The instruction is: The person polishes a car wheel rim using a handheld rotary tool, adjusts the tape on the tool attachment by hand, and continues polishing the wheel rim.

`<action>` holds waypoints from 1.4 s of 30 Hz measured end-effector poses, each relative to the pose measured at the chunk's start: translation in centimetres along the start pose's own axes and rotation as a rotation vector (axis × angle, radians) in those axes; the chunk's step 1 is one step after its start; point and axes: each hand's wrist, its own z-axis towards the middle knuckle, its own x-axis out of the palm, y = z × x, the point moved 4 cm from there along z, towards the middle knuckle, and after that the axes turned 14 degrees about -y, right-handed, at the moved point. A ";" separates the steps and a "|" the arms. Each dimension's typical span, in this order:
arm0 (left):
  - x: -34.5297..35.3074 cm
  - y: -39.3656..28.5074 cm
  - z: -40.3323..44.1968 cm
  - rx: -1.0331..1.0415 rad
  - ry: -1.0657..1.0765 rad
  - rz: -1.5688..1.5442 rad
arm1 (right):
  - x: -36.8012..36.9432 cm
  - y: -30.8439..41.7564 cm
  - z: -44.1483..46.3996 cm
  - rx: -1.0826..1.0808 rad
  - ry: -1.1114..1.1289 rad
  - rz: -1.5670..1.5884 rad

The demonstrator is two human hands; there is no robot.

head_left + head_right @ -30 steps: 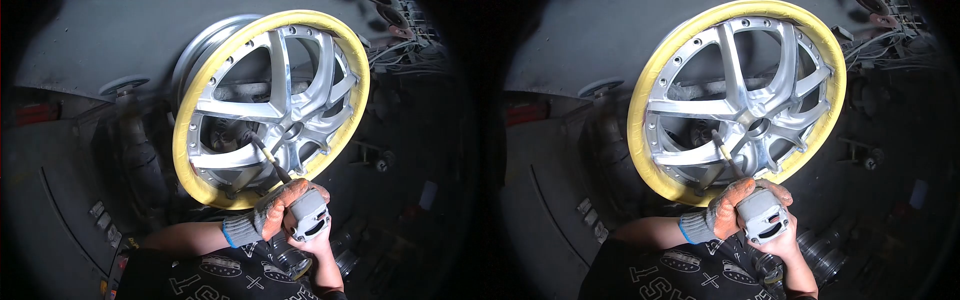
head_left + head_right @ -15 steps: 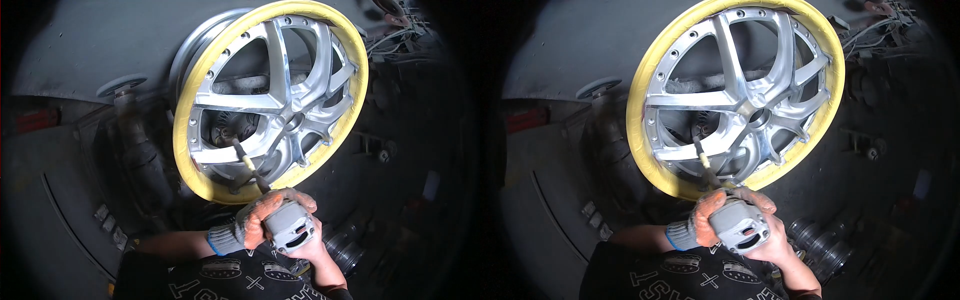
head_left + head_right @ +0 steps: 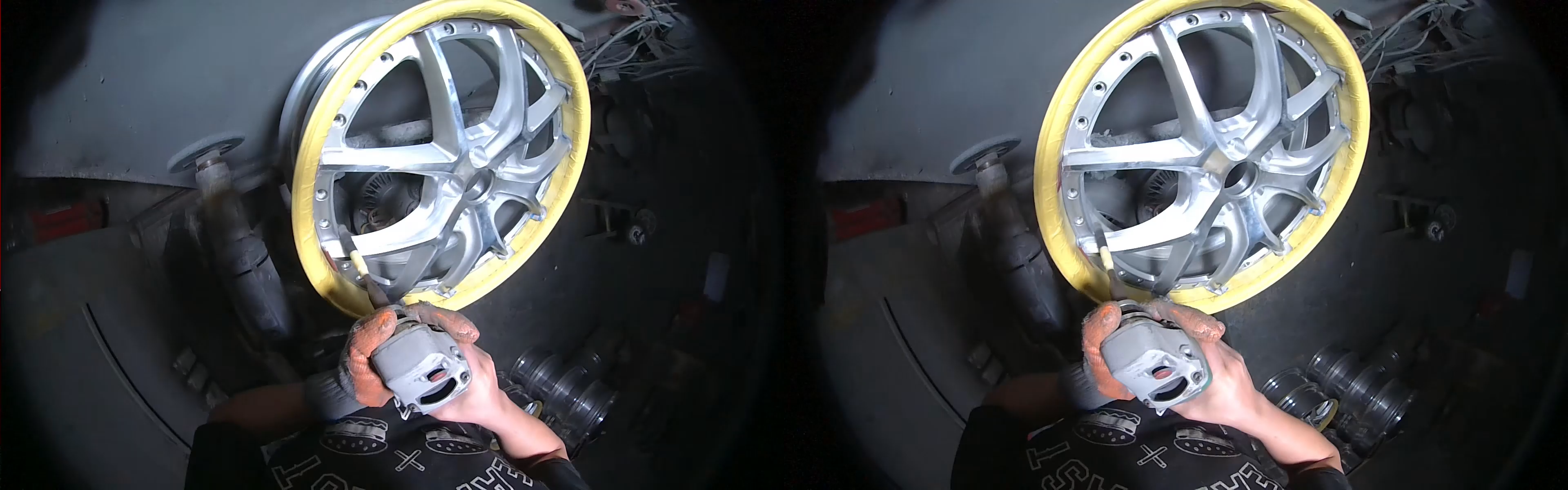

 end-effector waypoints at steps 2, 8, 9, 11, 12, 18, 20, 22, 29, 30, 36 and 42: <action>0.7 0.3 0.7 0.002 0.029 0.007 | -0.9 -0.4 0.1 -0.005 -0.033 0.001; 2.2 3.3 4.8 0.062 0.265 -0.022 | -4.0 -4.8 -2.0 0.042 -0.168 0.003; 2.4 3.7 5.5 0.052 0.297 -0.024 | -4.4 -5.6 -2.3 0.048 -0.169 -0.011; 2.8 4.7 6.1 -0.015 0.159 0.000 | -4.8 -7.8 -3.3 0.102 -0.142 -0.002; 3.0 4.9 6.5 -0.010 0.155 0.000 | -4.9 -8.5 -3.7 0.122 -0.138 0.011; 2.2 6.9 9.2 0.142 0.256 0.041 | -5.2 -10.8 -4.0 0.122 -0.210 -0.027; 2.1 6.7 9.2 0.069 0.224 0.082 | -4.9 -11.8 -4.3 0.084 -0.193 -0.067; 1.7 6.8 9.2 -0.004 0.189 0.122 | -4.7 -12.4 -4.5 0.111 -0.186 -0.038; -0.4 7.7 7.3 0.103 0.253 0.149 | -3.1 -11.8 -6.0 0.051 -0.178 0.006; -0.4 7.5 6.9 0.054 0.227 0.153 | -3.0 -11.2 -6.0 0.032 -0.182 0.024; -1.6 7.1 4.4 0.052 0.246 0.059 | -2.1 -7.1 -4.8 -0.004 -0.147 0.109; -0.5 3.8 1.1 -0.079 0.149 -0.003 | -0.5 -3.6 -3.9 0.009 -0.172 0.097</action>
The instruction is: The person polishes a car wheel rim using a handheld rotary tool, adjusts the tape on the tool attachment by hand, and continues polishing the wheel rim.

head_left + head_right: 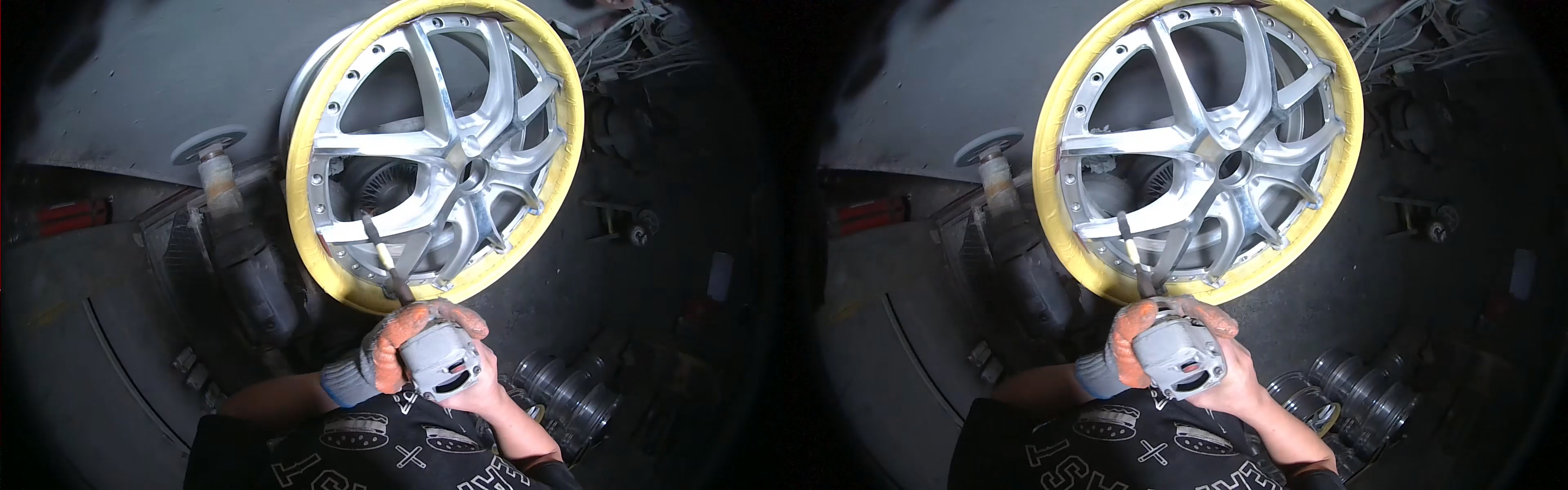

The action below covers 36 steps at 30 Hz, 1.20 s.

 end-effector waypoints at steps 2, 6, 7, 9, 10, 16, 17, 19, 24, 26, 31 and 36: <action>-0.1 -0.7 -0.7 0.042 0.014 -0.044 | 0.9 0.6 0.0 -0.009 0.014 -0.027; -0.5 -2.2 -1.7 0.078 0.033 -0.034 | 2.4 1.9 0.8 0.000 0.034 0.002; -0.5 -2.4 -1.7 0.056 0.013 -0.048 | 2.7 1.9 0.9 -0.003 0.036 0.003; -0.5 -2.6 -1.6 0.011 -0.026 -0.077 | 2.7 1.8 1.0 -0.039 0.006 -0.035; -0.4 -2.7 -1.5 -0.014 -0.044 -0.090 | 2.3 2.0 1.5 -0.022 0.054 -0.058; 1.7 -1.5 2.9 0.050 -0.015 0.188 | -1.7 -1.6 1.5 0.201 -0.061 0.081; 1.5 -0.7 3.8 0.027 -0.024 0.187 | -2.3 -2.0 1.7 0.192 -0.122 0.102; -2.2 2.8 5.5 -0.026 0.034 0.044 | -3.0 -1.7 2.5 0.230 -0.166 0.072; -4.0 5.9 7.8 -0.077 0.008 -0.027 | -3.6 -1.9 3.3 0.307 -0.174 0.111; -3.2 5.5 7.9 -0.043 -0.005 0.001 | -3.9 -2.4 3.3 0.318 -0.159 0.120; -3.2 6.0 8.5 -0.005 0.008 0.028 | -4.3 -3.7 3.0 0.328 -0.094 0.076; 1.5 1.9 6.4 -0.041 -0.087 0.191 | -3.8 -3.2 2.6 0.358 -0.154 0.204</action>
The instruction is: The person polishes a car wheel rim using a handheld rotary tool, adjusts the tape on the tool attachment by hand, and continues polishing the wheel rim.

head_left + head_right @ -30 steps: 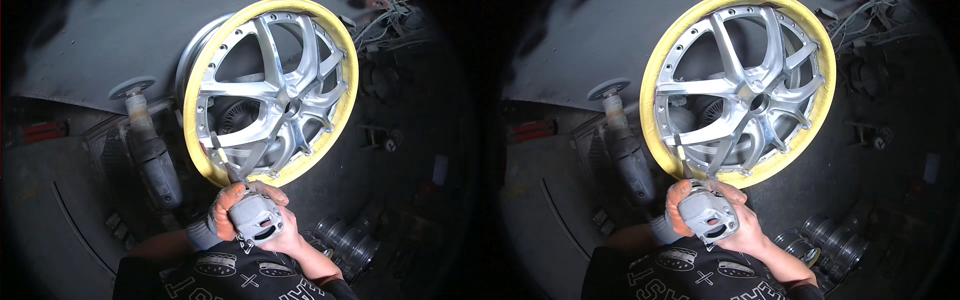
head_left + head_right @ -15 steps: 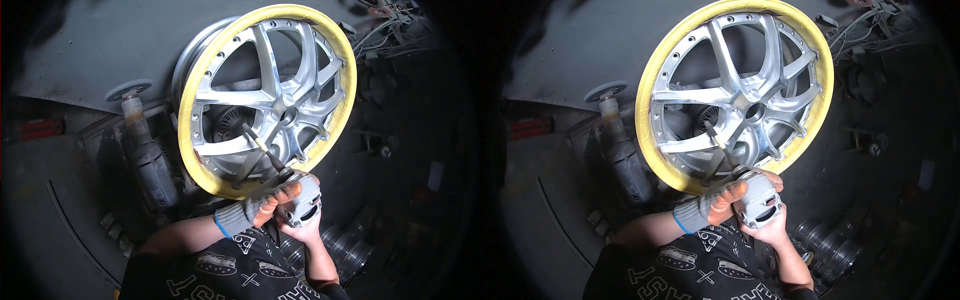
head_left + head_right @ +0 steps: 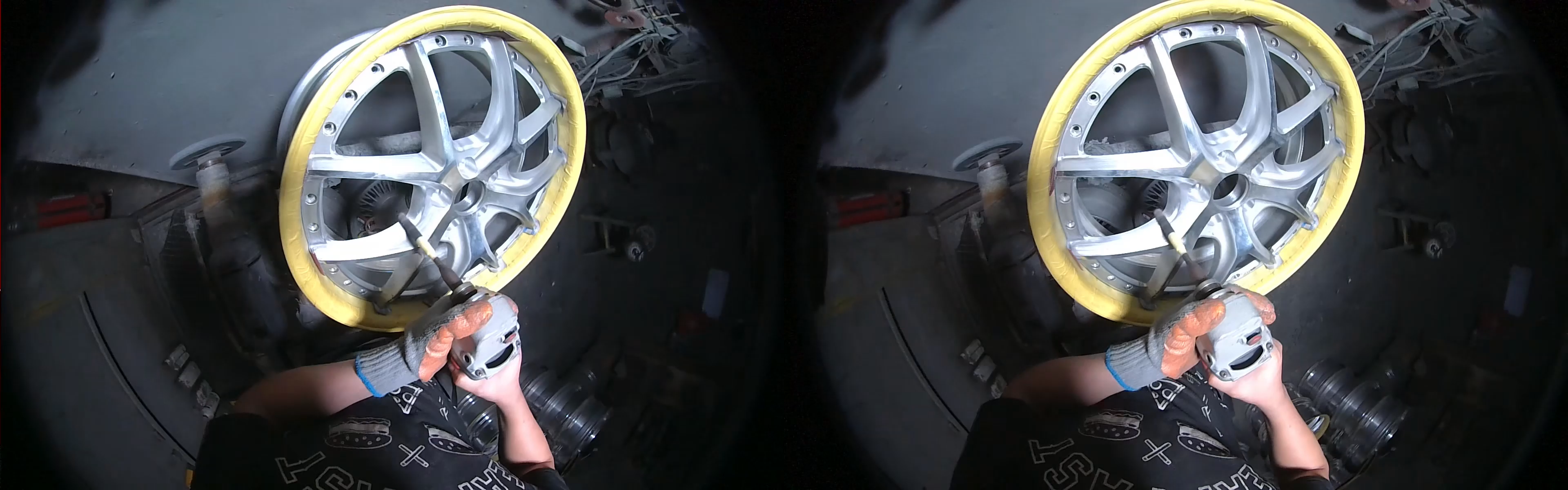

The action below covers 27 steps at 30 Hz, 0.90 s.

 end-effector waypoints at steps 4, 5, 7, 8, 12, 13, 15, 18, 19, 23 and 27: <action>-0.2 -0.5 -1.5 0.018 0.026 -0.059 | -0.3 -2.0 -1.4 -0.048 0.063 -0.107; -0.3 -0.5 -1.9 0.018 0.027 -0.059 | -0.3 -2.4 -1.9 -0.049 0.062 -0.108; -0.4 -0.9 -2.8 0.061 0.048 -0.083 | 0.1 -2.7 -2.6 -0.047 0.114 -0.161; -0.6 -1.1 -3.3 0.063 0.036 -0.075 | 0.7 -0.7 -2.4 -0.147 0.158 -0.253; -1.8 -1.4 -5.1 0.065 -0.012 -0.120 | 3.0 2.1 -3.0 -0.202 0.163 -0.253; -1.9 -1.6 -5.5 0.066 -0.011 -0.118 | 3.5 2.3 -3.2 -0.179 0.180 -0.252; -2.2 -2.3 -6.5 0.067 -0.025 -0.147 | 4.4 2.6 -3.6 -0.237 0.197 -0.238; -2.9 -3.0 -7.5 0.084 -0.003 -0.152 | 5.8 3.7 -3.7 -0.298 0.180 -0.239; -3.1 -3.3 -7.8 0.095 0.012 -0.141 | 6.2 3.9 -3.6 -0.296 0.181 -0.242; -3.5 -3.7 -8.7 0.056 0.000 -0.199 | 7.1 4.5 -3.5 -0.357 0.202 -0.227; -2.3 -3.6 -6.9 0.161 -0.018 -0.108 | 5.5 4.3 -2.4 -0.397 0.167 -0.226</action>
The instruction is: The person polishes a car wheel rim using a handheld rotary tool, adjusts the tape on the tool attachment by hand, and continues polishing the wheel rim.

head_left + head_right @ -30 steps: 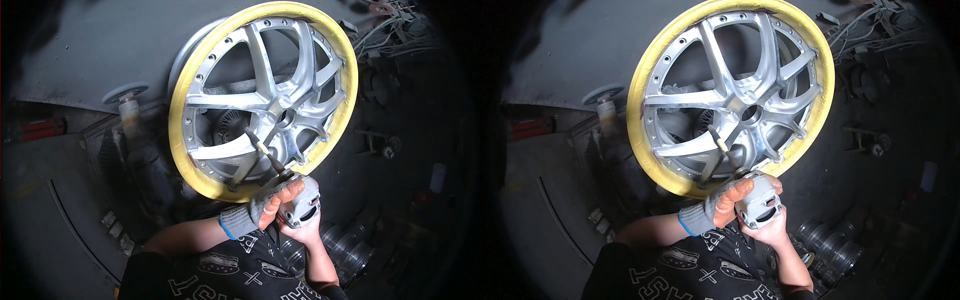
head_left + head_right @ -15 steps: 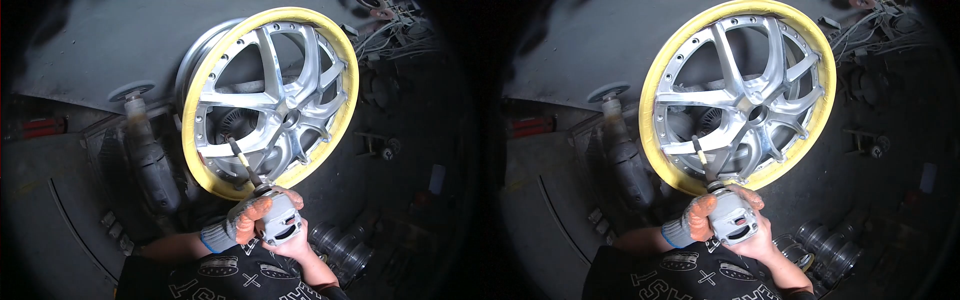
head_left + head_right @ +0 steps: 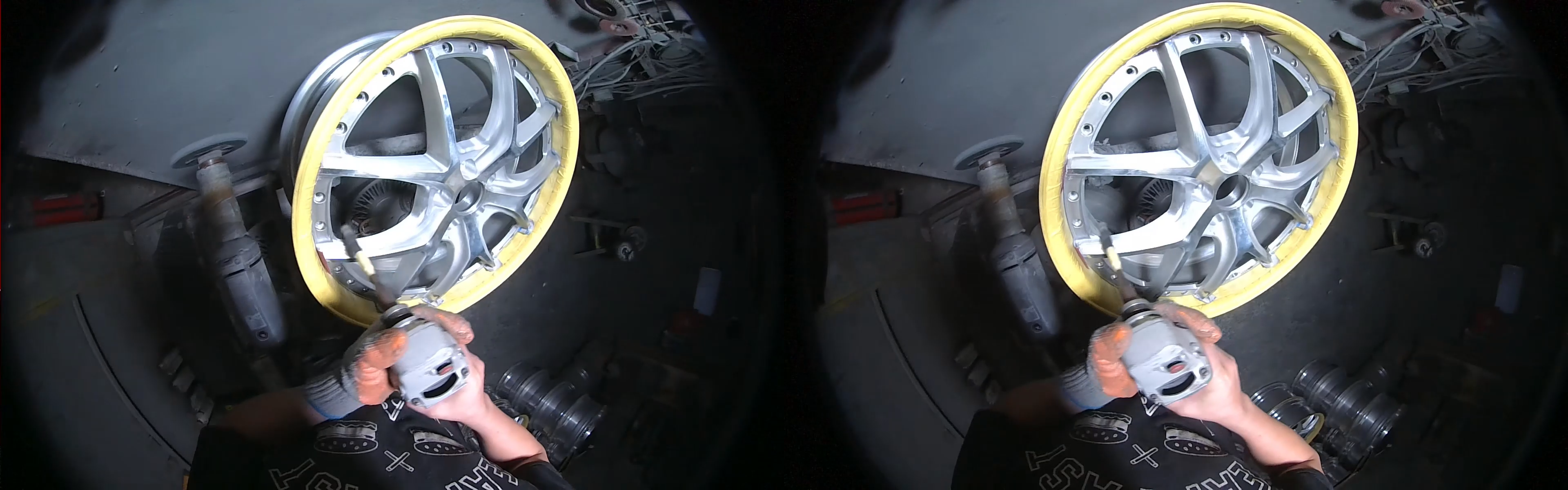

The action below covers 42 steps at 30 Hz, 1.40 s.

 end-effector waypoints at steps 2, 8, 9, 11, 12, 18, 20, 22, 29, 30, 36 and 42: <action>0.7 1.1 1.5 0.049 0.038 -0.011 | -1.5 -2.1 -0.9 0.112 0.025 0.004; 3.3 3.7 5.9 -0.062 -0.012 -0.085 | -5.3 -4.6 1.0 0.235 -0.076 0.032; 3.6 3.8 6.5 -0.075 -0.017 -0.079 | -5.5 -4.6 1.5 0.245 -0.108 0.050; 3.8 4.0 7.1 -0.077 -0.030 -0.072 | -5.8 -4.9 1.9 0.260 -0.134 0.072; 3.9 4.1 7.4 -0.082 -0.037 -0.064 | -5.9 -5.1 1.9 0.275 -0.140 0.071; 3.1 4.7 7.3 -0.073 -0.008 -0.064 | -5.8 -5.5 1.3 0.357 -0.134 0.139; 3.0 4.5 6.6 -0.071 0.006 -0.073 | -5.5 -5.9 0.4 0.286 -0.089 0.088; 2.8 4.1 5.6 -0.073 -0.023 -0.094 | -5.1 -9.3 -3.2 0.581 -0.060 0.197; 0.7 2.3 1.2 -0.087 0.007 -0.065 | -1.9 -2.7 -2.0 0.167 0.050 0.012; 0.3 2.2 0.7 -0.089 0.021 -0.088 | -1.5 -2.0 -1.9 0.131 0.057 0.000; -1.3 0.4 -1.2 0.023 0.004 -0.078 | 1.5 0.3 -1.2 -0.053 0.048 -0.002; -1.0 0.1 -0.5 0.078 0.017 -0.087 | 1.0 0.4 -0.5 0.046 0.055 -0.012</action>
